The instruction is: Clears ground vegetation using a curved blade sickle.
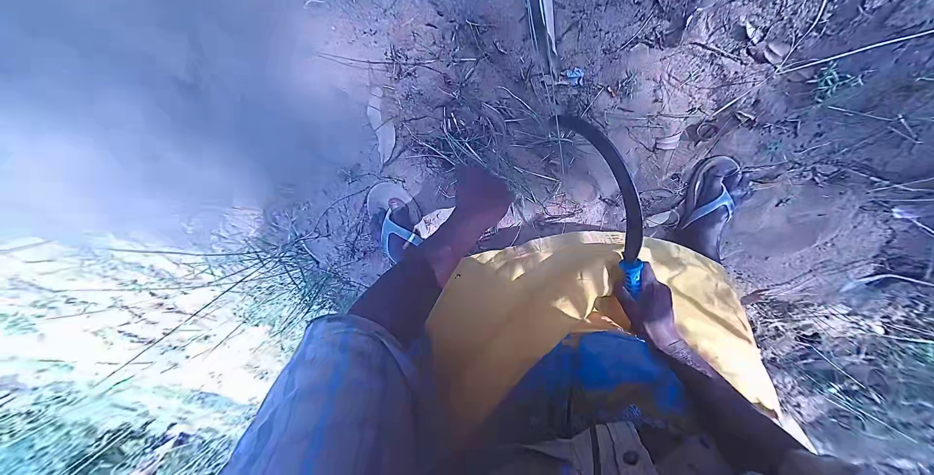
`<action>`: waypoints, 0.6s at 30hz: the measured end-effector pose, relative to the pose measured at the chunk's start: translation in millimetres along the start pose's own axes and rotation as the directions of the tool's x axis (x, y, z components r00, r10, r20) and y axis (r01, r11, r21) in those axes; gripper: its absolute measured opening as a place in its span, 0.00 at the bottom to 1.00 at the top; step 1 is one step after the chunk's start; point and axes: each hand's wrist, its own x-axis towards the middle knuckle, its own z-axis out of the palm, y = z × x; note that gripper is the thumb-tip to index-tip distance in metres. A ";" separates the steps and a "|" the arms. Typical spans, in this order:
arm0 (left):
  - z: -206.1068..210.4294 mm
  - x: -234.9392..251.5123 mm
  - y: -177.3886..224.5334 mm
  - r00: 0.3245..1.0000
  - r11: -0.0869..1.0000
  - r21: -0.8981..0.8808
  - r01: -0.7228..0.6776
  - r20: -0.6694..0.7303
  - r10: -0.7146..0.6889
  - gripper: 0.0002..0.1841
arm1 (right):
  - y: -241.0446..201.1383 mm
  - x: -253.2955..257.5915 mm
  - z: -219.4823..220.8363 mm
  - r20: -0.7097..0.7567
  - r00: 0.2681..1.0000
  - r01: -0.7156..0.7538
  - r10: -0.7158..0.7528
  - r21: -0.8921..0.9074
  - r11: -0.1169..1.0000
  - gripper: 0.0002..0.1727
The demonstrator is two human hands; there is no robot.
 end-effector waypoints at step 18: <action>57.1 78.4 15.8 0.897 0.942 -0.178 -0.285 -0.395 0.197 0.24 | 26.3 18.3 17.7 -0.080 0.968 -0.193 0.239 0.373 0.907 0.25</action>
